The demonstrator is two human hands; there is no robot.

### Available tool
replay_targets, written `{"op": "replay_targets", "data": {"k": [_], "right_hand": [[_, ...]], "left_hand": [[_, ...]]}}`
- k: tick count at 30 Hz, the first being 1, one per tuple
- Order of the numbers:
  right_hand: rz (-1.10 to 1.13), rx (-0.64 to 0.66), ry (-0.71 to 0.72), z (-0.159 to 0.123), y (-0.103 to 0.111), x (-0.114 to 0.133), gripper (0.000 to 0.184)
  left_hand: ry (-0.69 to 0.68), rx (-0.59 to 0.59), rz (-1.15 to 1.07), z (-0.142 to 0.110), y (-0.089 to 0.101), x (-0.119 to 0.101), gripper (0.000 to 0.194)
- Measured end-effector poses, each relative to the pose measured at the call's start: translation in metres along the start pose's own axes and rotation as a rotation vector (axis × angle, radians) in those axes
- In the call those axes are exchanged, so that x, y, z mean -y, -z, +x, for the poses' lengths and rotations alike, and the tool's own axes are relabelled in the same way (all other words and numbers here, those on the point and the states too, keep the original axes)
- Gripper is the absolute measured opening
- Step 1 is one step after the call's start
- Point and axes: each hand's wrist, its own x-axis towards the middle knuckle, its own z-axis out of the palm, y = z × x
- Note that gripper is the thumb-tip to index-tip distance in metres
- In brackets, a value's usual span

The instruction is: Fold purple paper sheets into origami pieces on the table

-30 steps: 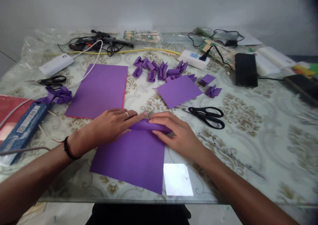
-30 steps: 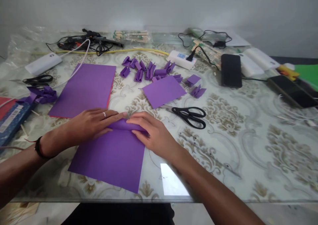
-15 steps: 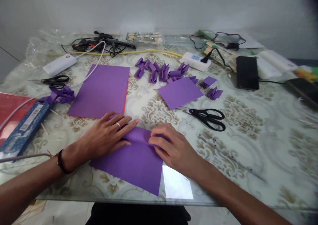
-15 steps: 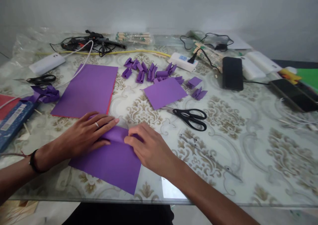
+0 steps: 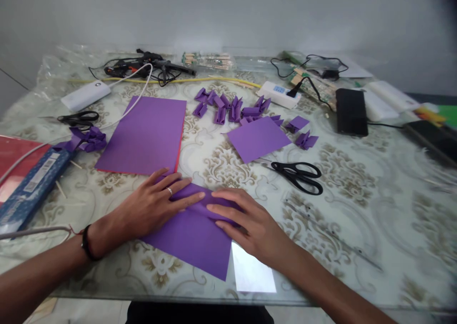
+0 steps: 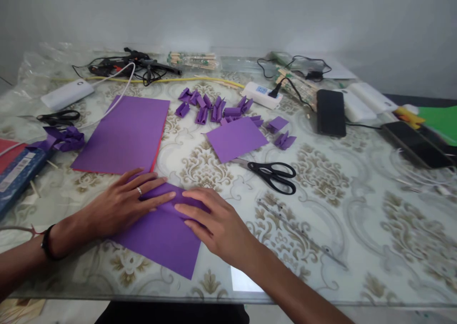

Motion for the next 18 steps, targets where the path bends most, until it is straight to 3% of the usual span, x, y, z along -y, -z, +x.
{"op": "replay_targets", "data": {"k": [5,11,14,18], "right_hand": [[-0.036,-0.002,-0.103,-0.003,-0.002,-0.002,0.050],[-0.011,-0.007,-0.203,-0.004,-0.002,-0.003,0.039],[-0.006,-0.016,-0.209,-0.003,-0.003,-0.002,0.039],[-0.004,-0.025,-0.220,-0.003,-0.003,-0.001,0.039]], "left_hand": [[0.002,-0.036,-0.010,-0.001,0.000,0.001,0.063],[-0.006,-0.055,-0.054,0.008,0.005,-0.011,0.062],[-0.036,-0.031,-0.065,0.010,0.000,-0.025,0.069],[-0.048,-0.015,-0.095,0.008,-0.009,-0.037,0.063]]}}
